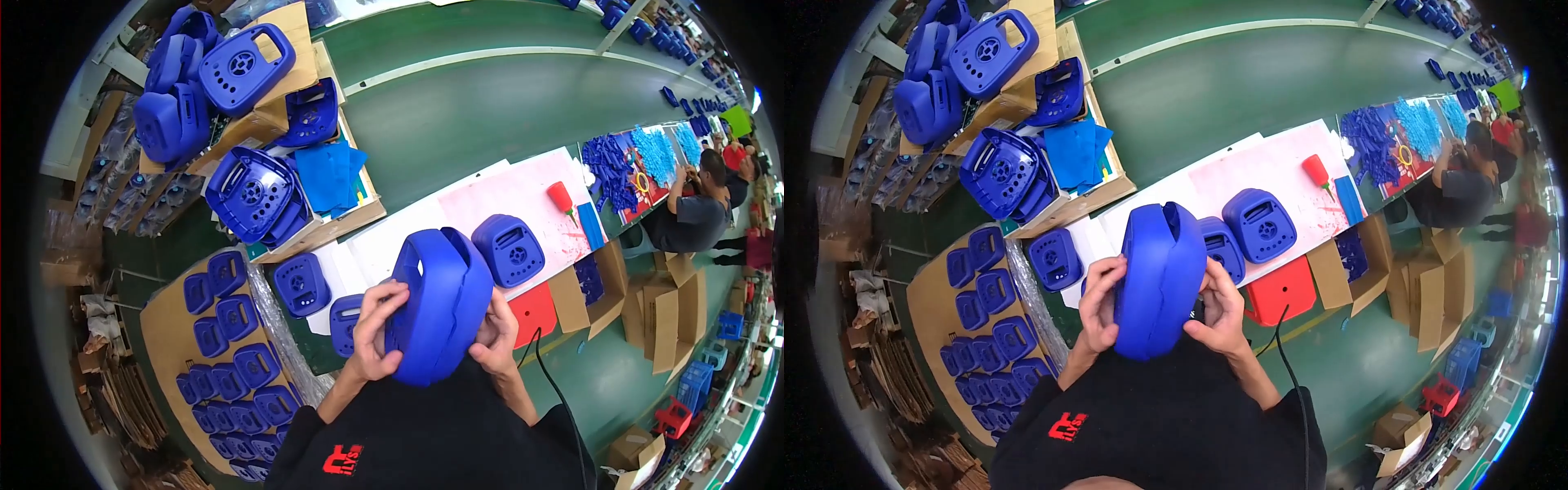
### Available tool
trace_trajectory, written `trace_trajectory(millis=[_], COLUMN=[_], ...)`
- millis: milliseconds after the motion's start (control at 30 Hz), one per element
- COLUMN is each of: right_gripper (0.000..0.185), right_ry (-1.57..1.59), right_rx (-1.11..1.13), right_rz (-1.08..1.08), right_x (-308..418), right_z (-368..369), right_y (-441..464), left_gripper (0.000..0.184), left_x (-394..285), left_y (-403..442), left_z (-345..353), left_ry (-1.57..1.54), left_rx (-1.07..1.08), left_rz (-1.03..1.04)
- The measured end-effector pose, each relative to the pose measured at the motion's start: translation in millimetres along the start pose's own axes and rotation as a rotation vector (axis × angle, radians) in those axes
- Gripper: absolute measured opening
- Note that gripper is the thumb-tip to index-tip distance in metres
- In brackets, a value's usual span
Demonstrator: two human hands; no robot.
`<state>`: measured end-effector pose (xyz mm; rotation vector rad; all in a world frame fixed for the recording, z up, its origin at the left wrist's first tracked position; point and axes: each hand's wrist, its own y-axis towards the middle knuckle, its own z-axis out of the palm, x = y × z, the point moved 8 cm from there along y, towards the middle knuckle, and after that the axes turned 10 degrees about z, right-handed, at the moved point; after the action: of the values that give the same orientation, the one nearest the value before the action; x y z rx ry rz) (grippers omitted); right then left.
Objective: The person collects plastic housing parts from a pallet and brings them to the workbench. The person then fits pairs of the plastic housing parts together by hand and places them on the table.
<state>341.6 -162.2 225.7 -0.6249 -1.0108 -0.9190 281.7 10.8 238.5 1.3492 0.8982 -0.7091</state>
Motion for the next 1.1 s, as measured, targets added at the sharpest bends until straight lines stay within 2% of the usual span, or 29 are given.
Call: trace_trajectory(millis=[33,67,133,167,200,267,300,333,400,433,467,533,567,600,667,733,800,833,867,900,933,967,1100], right_gripper=[0.071,0.071,0.059,0.051,0.051,0.051,0.047,0.047,0.045,0.043,0.043,0.04,0.041,0.042,0.043,0.028,0.022,0.021,0.019,0.018,0.018,0.018,0.023], right_ry=[-0.027,-0.029,-0.43,-0.443,-0.45,-0.52,-0.587,-0.59,-0.714,-0.76,-0.758,-0.786,-0.848,-1.002,-1.143,-1.211,-1.463,-1.582,-1.631,-1.613,-1.601,-1.556,-1.52], right_rx=[-0.038,-0.042,0.078,0.043,0.033,0.009,0.027,0.028,0.004,0.009,0.036,0.104,0.178,0.281,0.456,0.627,0.956,1.063,1.084,1.131,1.169,1.18,1.296], right_rz=[-0.011,-0.014,-0.107,-0.052,-0.052,-0.013,0.049,0.052,0.032,0.011,0.018,-0.112,-0.122,-0.186,-0.3,-0.3,-0.318,-0.341,-0.408,-0.384,-0.35,-0.33,-0.28], right_x=[-3,-2,11,11,11,6,3,3,2,8,12,33,46,63,66,48,18,2,-8,-15,-19,-18,-28], right_z=[-6,-12,-7,-6,-5,-7,-6,-4,6,12,15,19,24,39,63,87,111,118,121,122,124,129,145], right_y=[0,2,8,9,10,11,9,9,10,9,9,9,7,7,1,-3,-14,-22,-28,-31,-29,-26,-27], left_gripper=[0.087,0.087,0.091,0.095,0.095,0.095,0.089,0.089,0.085,0.066,0.066,0.053,0.047,0.048,0.058,0.071,0.083,0.086,0.089,0.094,0.086,0.086,0.081], left_x=[2,3,-2,-1,1,15,17,18,51,56,66,81,90,86,113,122,122,125,129,127,131,133,94], left_y=[-3,-3,3,5,4,0,2,0,-21,-26,-34,-46,-52,-54,-90,-101,-100,-107,-117,-121,-129,-143,-150], left_z=[3,4,15,21,24,23,24,26,25,24,19,17,15,14,4,4,0,0,-2,-8,-15,-19,-29], left_ry=[0.041,0.038,0.108,0.055,0.044,-0.025,0.088,0.085,-0.243,-0.253,-0.244,-0.869,-0.976,-1.24,-1.399,-1.478,-1.629,-1.6,-1.573,-1.675,-1.675,-1.67,-1.402], left_rx=[0.077,0.081,0.185,0.172,0.176,0.135,0.298,0.296,0.074,0.039,0.013,-0.105,-0.194,-0.35,-0.412,-0.5,-0.512,-0.494,-0.483,-0.494,-0.517,-0.543,-0.63], left_rz=[0.025,0.027,0.102,0.066,0.069,-0.084,-0.106,-0.108,-0.512,-0.477,-0.481,-0.53,-0.571,-0.707,-0.888,-0.942,-0.815,-0.847,-0.878,-0.725,-0.641,-0.612,-0.636])
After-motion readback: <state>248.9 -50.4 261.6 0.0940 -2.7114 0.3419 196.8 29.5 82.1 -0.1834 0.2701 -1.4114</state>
